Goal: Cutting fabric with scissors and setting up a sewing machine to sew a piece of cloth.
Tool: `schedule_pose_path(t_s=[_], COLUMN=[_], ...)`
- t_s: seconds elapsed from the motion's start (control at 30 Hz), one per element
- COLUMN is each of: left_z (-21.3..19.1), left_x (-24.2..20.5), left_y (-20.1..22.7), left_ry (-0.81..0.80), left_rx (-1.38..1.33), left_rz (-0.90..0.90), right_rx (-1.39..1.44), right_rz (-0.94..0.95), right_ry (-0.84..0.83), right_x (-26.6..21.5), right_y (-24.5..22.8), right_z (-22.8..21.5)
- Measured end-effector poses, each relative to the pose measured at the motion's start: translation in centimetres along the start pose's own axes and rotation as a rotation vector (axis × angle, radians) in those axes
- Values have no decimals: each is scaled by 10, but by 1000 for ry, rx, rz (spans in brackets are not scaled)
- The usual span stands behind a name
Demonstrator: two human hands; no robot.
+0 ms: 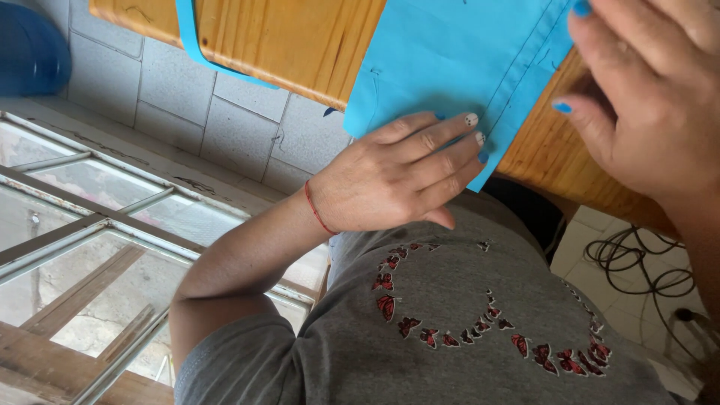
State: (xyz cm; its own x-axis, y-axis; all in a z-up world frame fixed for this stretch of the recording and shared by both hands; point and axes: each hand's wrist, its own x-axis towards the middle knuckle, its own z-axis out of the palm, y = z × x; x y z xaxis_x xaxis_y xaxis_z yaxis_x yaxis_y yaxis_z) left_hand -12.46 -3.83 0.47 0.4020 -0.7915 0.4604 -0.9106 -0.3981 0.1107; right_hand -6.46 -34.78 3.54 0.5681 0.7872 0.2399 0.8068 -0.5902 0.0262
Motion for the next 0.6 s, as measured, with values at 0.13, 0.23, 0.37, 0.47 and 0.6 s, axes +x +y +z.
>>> schedule_pose_path(t_s=[0.13,0.23,0.37,0.47,0.6], left_z=[-3,2,0,0,-3], left_x=[1,1,3,5,7], left_y=[-2,-1,-1,-1,-1], left_ry=[-39,-56,-45,-26,-37], left_rx=[17,26,25,-2,-13], left_rz=[-30,-21,-24,-33,-34], right_rx=[-114,-148,-184,-179,-171], right_rz=[-62,-35,-17,9,0], right_ry=[22,-2,-37,-30,-14], right_x=[-4,-4,-2,1,1], right_y=[-9,-13,-12,-12,-11], right_z=[0,8,10,8,4])
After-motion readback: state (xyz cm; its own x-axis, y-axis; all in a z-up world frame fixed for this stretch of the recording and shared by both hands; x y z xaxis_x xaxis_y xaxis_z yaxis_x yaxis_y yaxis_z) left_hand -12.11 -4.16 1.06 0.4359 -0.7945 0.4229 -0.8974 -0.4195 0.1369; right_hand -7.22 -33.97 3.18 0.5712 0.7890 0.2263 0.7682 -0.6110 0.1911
